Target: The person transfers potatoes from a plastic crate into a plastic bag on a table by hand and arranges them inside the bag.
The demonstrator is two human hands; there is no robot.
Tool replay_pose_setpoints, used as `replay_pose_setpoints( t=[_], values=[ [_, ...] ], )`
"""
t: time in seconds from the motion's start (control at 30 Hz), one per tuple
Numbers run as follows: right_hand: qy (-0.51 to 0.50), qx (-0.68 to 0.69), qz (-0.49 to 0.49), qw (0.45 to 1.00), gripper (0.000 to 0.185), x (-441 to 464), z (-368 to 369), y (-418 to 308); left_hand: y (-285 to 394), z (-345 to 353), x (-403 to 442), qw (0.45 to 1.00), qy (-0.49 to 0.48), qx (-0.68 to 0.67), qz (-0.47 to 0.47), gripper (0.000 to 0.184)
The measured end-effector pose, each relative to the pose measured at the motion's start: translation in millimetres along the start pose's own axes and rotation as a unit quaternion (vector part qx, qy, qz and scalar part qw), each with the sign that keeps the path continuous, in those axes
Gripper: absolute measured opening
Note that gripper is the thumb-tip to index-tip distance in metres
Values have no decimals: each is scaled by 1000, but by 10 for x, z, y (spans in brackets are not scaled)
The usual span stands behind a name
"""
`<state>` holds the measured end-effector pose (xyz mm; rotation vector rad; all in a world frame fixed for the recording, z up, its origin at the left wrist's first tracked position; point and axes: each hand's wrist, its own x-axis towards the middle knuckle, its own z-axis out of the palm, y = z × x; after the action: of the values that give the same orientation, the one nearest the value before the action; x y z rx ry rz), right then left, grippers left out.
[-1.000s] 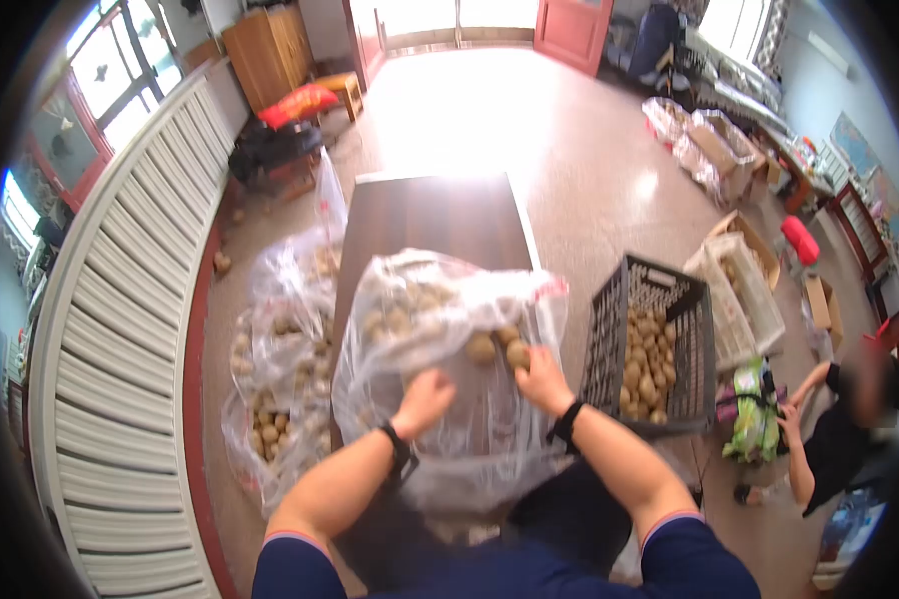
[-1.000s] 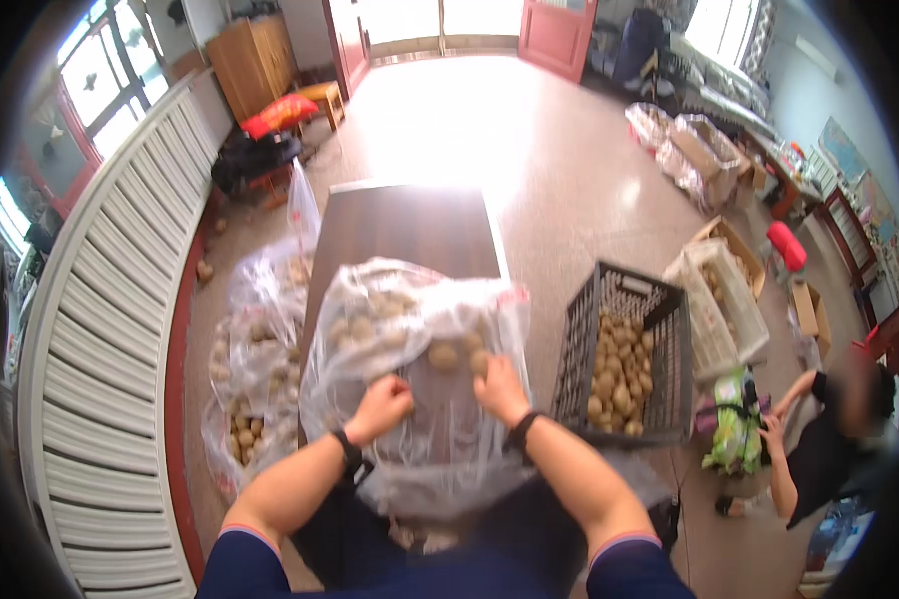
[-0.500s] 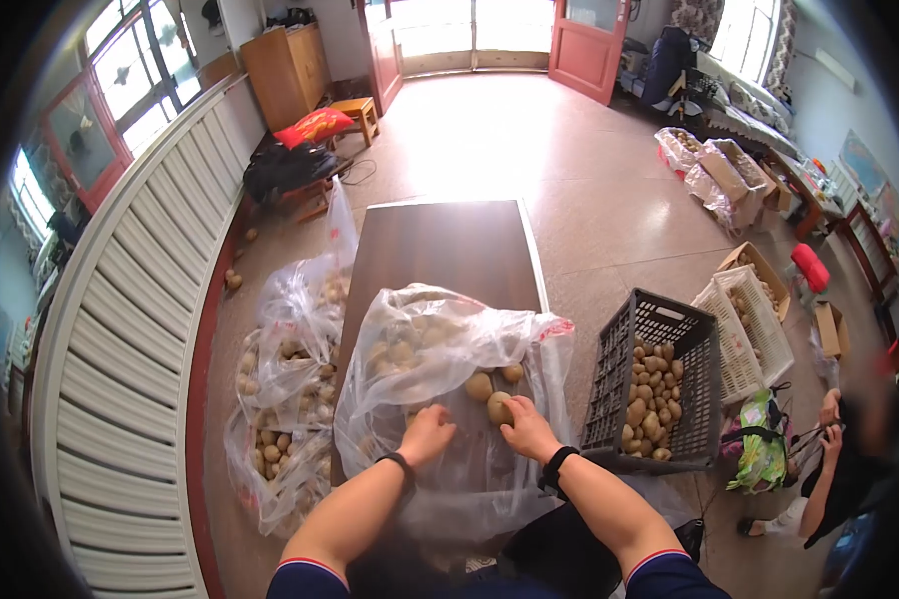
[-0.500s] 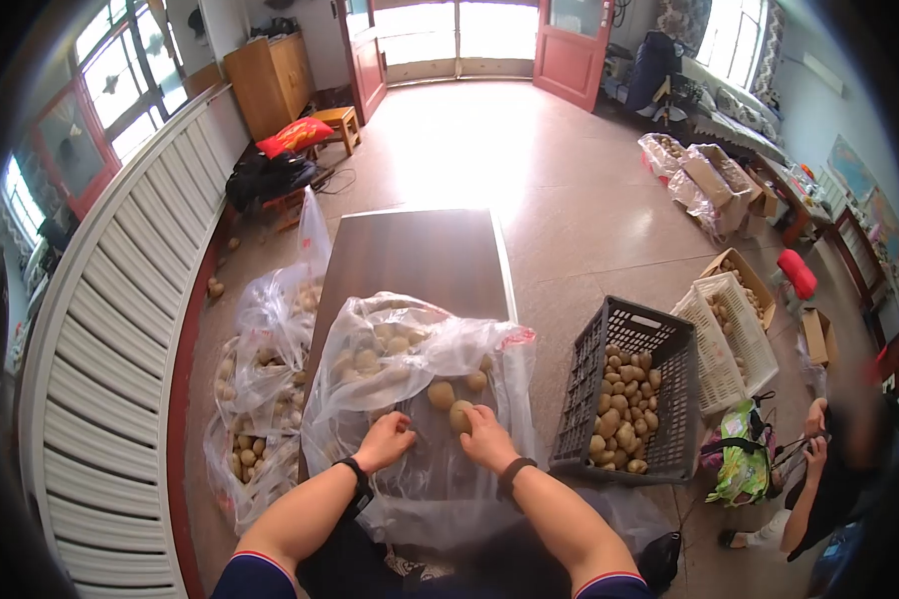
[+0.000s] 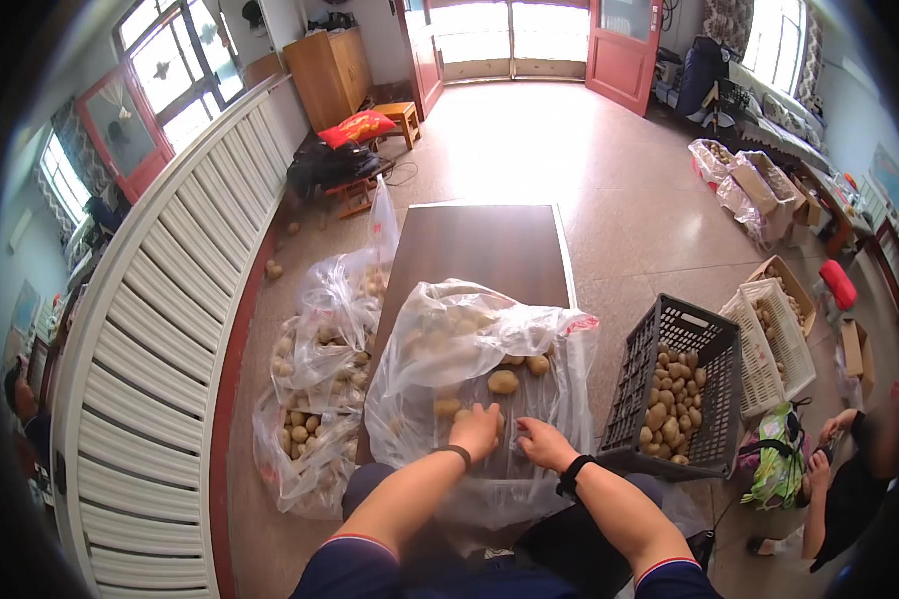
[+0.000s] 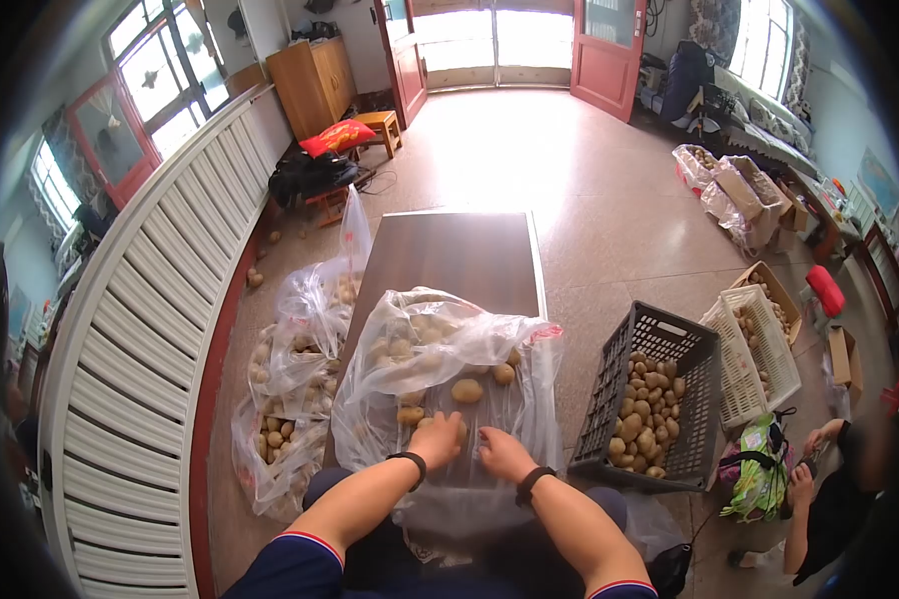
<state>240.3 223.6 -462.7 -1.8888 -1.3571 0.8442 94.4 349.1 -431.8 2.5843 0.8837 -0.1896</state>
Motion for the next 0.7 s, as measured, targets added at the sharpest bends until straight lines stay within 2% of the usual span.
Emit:
replay_pose_setpoints(
  t=[0.2, 0.27, 0.3, 0.33, 0.37, 0.4, 0.43, 0.5, 0.57, 0.63, 0.7],
  values=[
    [1, 14, 41, 999, 42, -42, -95, -62, -8, 92, -30, 999, -38, -29, -9, 58],
    [10, 5, 21, 1000, 44, -20, -22, 39, -61, 166, 38, 991, 8, -127, -48, 64],
    [15, -6, -1, 1000, 46, -15, -12, 28, -57, 153, 67, 991, 6, -123, -42, 64],
    [21, -4, 2, 1000, 46, -15, 3, 21, -47, 151, 91, 980, 48, -191, -40, 65],
    [11, 89, 36, 995, 47, -4, 29, 11, -31, 162, 103, 961, 88, -260, -37, 66],
    [1, 181, 69, 981, 49, 8, 37, -34, -1, 152, 98, 961, 84, -260, -33, 66],
    [6, 181, 74, 981, 49, 11, 4, -143, 46, 112, 79, 951, 106, -292, -10, 67],
    [-27, 345, 164, 924, 49, 20, -76, -339, 152, 50, 30, 937, 143, -316, 39, 68],
    [-54, 408, 120, 903, 45, 49, -150, -383, 156, 193, 95, 931, 193, -298, 80, 71],
    [0, 424, 40, 905, 42, 60, -145, -371, 286, 9, -36, 934, 206, -249, 154, 68],
    [-29, 422, 74, 903, 41, 159, -98, -94, 250, 98, -28, 914, 181, -314, 183, 64]
  ],
)
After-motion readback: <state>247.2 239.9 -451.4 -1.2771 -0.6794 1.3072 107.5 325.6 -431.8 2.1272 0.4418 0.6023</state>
